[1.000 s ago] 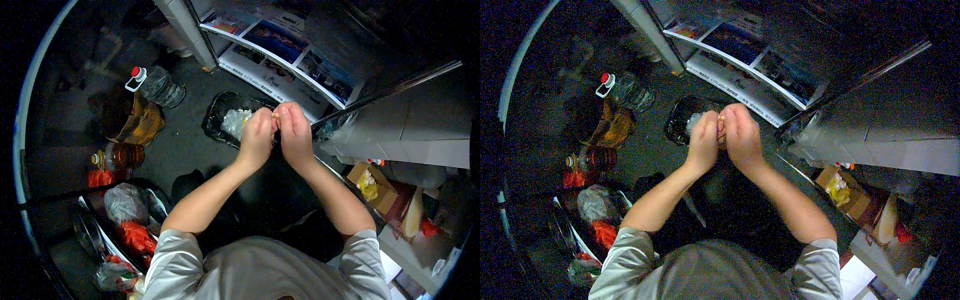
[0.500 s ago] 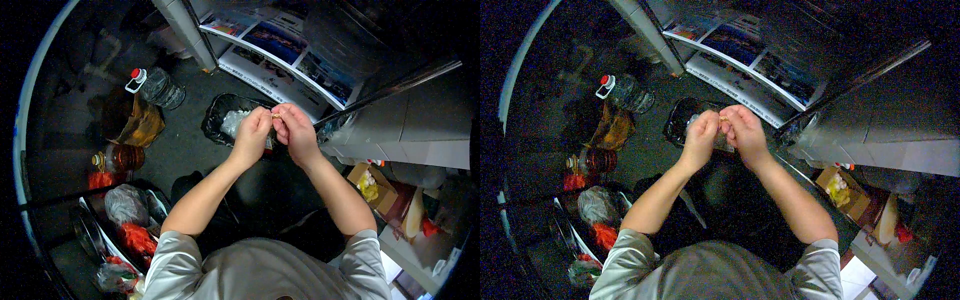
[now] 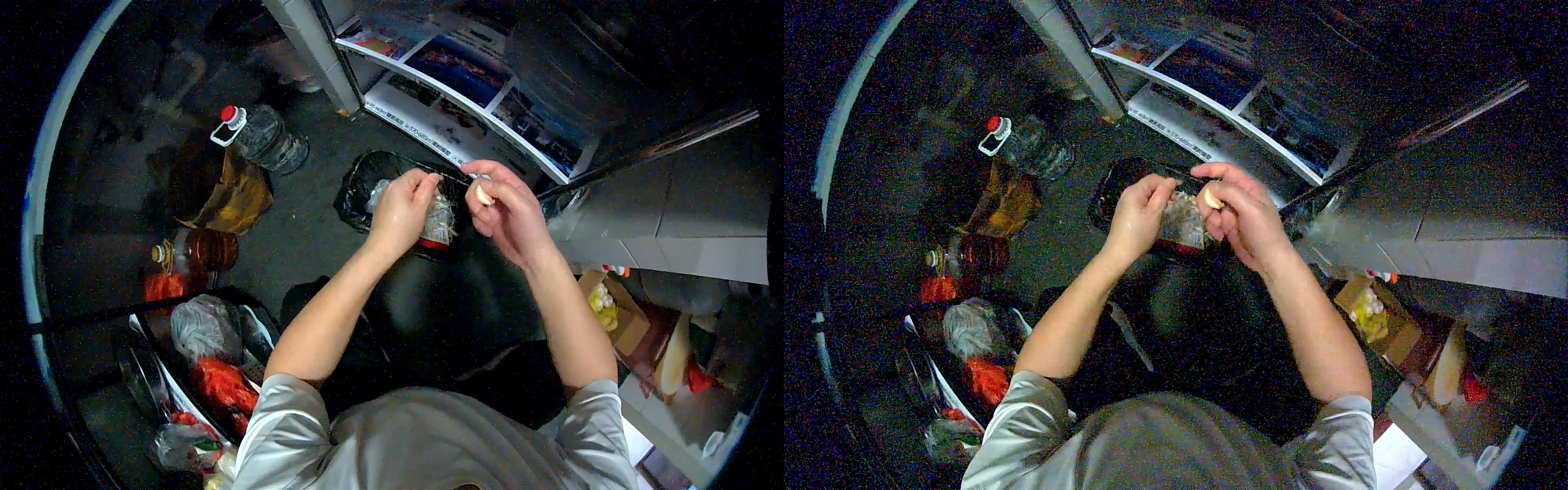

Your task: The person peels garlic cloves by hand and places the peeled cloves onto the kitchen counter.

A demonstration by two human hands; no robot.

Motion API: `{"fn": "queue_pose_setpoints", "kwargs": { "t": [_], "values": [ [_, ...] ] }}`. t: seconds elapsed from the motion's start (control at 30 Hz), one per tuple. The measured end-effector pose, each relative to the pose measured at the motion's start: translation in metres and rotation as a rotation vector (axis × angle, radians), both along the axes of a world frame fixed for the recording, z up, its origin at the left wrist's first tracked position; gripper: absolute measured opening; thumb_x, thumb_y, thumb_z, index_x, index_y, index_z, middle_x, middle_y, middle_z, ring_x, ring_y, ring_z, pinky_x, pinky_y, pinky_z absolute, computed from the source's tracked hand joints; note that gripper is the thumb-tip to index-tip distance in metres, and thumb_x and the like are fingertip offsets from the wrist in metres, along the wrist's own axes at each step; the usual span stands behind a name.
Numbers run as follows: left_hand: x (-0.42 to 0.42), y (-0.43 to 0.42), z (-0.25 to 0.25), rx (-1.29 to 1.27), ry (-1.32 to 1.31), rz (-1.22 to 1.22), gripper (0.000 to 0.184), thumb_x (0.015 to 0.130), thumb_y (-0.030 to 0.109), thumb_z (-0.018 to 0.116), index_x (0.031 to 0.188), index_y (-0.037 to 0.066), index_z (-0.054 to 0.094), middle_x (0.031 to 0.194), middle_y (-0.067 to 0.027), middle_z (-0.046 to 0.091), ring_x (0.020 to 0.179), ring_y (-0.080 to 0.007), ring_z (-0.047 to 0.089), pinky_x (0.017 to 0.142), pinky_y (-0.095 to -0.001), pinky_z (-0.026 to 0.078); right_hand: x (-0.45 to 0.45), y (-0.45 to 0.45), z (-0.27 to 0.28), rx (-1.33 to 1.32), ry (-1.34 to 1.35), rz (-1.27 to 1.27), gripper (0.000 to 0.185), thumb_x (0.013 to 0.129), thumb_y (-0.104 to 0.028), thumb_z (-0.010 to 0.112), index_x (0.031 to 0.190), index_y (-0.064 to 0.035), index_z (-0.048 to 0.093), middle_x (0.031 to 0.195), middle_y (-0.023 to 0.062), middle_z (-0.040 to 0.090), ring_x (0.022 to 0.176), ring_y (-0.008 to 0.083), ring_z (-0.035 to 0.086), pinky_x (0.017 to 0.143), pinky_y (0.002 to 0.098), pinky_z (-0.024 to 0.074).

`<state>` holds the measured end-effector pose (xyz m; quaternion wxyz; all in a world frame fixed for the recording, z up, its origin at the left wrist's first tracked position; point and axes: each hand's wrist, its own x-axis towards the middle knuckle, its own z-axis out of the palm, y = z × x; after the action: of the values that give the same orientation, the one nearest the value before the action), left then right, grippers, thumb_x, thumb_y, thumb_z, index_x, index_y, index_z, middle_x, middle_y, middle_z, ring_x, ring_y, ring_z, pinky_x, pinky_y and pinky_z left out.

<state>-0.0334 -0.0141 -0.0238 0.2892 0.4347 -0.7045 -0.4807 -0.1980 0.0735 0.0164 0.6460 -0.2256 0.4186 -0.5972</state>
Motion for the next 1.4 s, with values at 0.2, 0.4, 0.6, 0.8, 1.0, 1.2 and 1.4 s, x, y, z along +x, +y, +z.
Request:
{"fn": "queue_pose_setpoints", "kwargs": {
  "t": [0.2,0.4,0.6,0.8,1.0,1.2,1.4],
  "values": [
    [0.006,-0.015,0.005,-0.144,-0.77,-0.118,0.048,0.095,0.045,0.055,0.079,0.003,0.072,0.083,-0.0215,0.07,0.08,-0.0415,0.068,0.074,-0.0498,0.053,-0.008,-0.001,-0.03,0.013,0.011,-0.052,0.02,0.098,-0.018,0.051,0.106,-0.0025,0.061,0.075,0.0021,0.057,0.061,0.0076,0.052,0.051,0.0215,0.042],
    [0.012,-0.019,-0.011,-0.349,-0.603,-0.057,0.028,0.095,0.033,0.059,0.108,0.009,0.067,0.083,-0.0199,0.07,0.078,-0.039,0.069,0.069,-0.0481,0.053,-0.006,-0.002,-0.034,0.043,0.072,-0.071,0.017,0.097,-0.017,0.055,0.104,-0.0034,0.062,0.082,0.0038,0.064,0.068,0.0094,0.058,0.057,0.0221,0.0473],
    [0.003,0.004,0.015,-0.338,-0.128,-0.185,0.029,0.086,0.023,0.071,0.112,0.011,0.066,0.065,-0.0111,0.061,0.057,-0.0283,0.063,0.052,-0.0375,0.047,0.003,-0.002,-0.036,0.058,0.07,-0.061,0.016,0.096,-0.02,0.059,0.102,-0.0058,0.061,0.088,0.0054,0.067,0.075,0.0111,0.062,0.06,0.0221,0.0478],
    [-0.004,0.008,0.011,-0.599,0.046,-0.148,0.033,0.081,0.023,0.078,0.11,0.01,0.069,0.076,-0.0093,0.067,0.06,-0.0211,0.064,0.057,-0.0325,0.051,0.018,-0.003,-0.029,0.048,0.086,-0.117,0.018,0.098,-0.025,0.059,0.102,-0.0073,0.061,0.091,0.0047,0.068,0.085,0.0112,0.062,0.071,0.0241,0.0475],
    [0.001,0.01,0.017,-0.744,-0.196,-0.166,0.029,0.083,0.017,0.075,0.11,0.009,0.068,0.086,-0.0116,0.07,0.069,-0.0257,0.069,0.061,-0.0328,0.055,0.022,-0.004,-0.043,-0.09,-0.03,-0.094,0.019,0.099,-0.027,0.058,0.104,-0.0088,0.061,0.098,0.0032,0.067,0.088,0.0131,0.062,0.079,0.0267,0.0488],
    [-0.003,0.011,0.011,-0.747,-0.115,-0.133,0.029,0.086,0.009,0.068,0.115,0.008,0.065,0.089,-0.0136,0.071,0.075,-0.0287,0.07,0.064,-0.0368,0.056,0.021,-0.002,-0.026,-0.164,1.052,-0.395,0.015,0.091,-0.017,0.065,0.095,-0.0033,0.066,0.089,0.0059,0.066,0.076,0.016,0.063,0.068,0.03,0.0514],
    [-0.003,0.009,0.012,-0.73,-0.209,-0.178,0.032,0.089,0.008,0.065,0.12,0.005,0.061,0.095,-0.016,0.071,0.08,-0.0295,0.071,0.067,-0.0378,0.057,0.023,0.0,-0.013,-0.357,1.282,-0.368,0.014,0.086,-0.015,0.069,0.089,-0.0021,0.067,0.08,0.0123,0.066,0.071,0.0262,0.066,0.065,0.0348,0.0525]
  ]
}}
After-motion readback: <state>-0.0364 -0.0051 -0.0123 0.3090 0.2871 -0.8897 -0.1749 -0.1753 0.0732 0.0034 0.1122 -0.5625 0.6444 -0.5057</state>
